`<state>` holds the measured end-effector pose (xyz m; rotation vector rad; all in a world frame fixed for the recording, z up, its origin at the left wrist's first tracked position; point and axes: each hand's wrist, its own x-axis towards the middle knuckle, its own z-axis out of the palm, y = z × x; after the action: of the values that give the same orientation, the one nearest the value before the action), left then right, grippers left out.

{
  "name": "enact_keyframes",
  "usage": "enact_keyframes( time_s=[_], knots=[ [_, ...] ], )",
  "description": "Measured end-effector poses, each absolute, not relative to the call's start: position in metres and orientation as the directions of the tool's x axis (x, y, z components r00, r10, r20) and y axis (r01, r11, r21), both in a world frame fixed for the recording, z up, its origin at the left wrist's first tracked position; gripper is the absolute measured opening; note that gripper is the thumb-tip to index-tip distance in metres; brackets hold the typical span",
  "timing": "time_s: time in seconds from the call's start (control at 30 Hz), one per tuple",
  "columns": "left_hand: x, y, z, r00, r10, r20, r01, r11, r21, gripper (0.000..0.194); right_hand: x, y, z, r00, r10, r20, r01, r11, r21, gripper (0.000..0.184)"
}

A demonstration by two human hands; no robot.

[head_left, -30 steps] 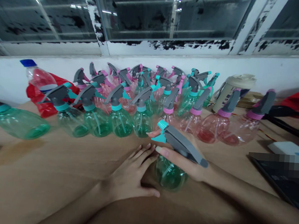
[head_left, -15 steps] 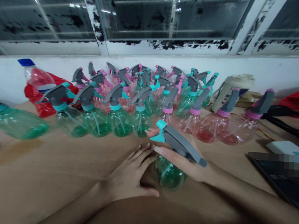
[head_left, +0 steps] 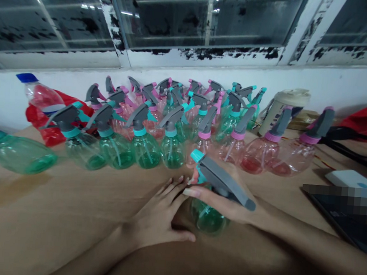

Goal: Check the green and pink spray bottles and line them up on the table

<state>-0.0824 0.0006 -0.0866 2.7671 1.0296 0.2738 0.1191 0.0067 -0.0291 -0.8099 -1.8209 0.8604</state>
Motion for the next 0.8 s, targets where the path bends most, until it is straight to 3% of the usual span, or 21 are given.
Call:
enact_keyframes(
  time_s=[0.37,0.53,0.8],
  knots=[
    [-0.082,0.000,-0.090,0.729,0.673,0.124,0.630,-0.731,0.264,0.099,0.121,0.004,-0.026,-0.351,0.799,0.488,0.079,0.544,-0.835,0.029],
    [-0.076,-0.009,-0.084,0.685,0.708,0.171,0.597,-0.680,0.425,0.100,0.119,0.004,-0.029,-0.330,0.808,0.489,0.100,0.545,-0.833,0.029],
    [-0.081,-0.028,-0.065,0.553,0.758,0.345,0.520,-0.638,0.568,0.079,0.086,-0.005,-0.028,-0.352,0.786,0.508,0.019,0.549,-0.836,0.035]
  ],
)
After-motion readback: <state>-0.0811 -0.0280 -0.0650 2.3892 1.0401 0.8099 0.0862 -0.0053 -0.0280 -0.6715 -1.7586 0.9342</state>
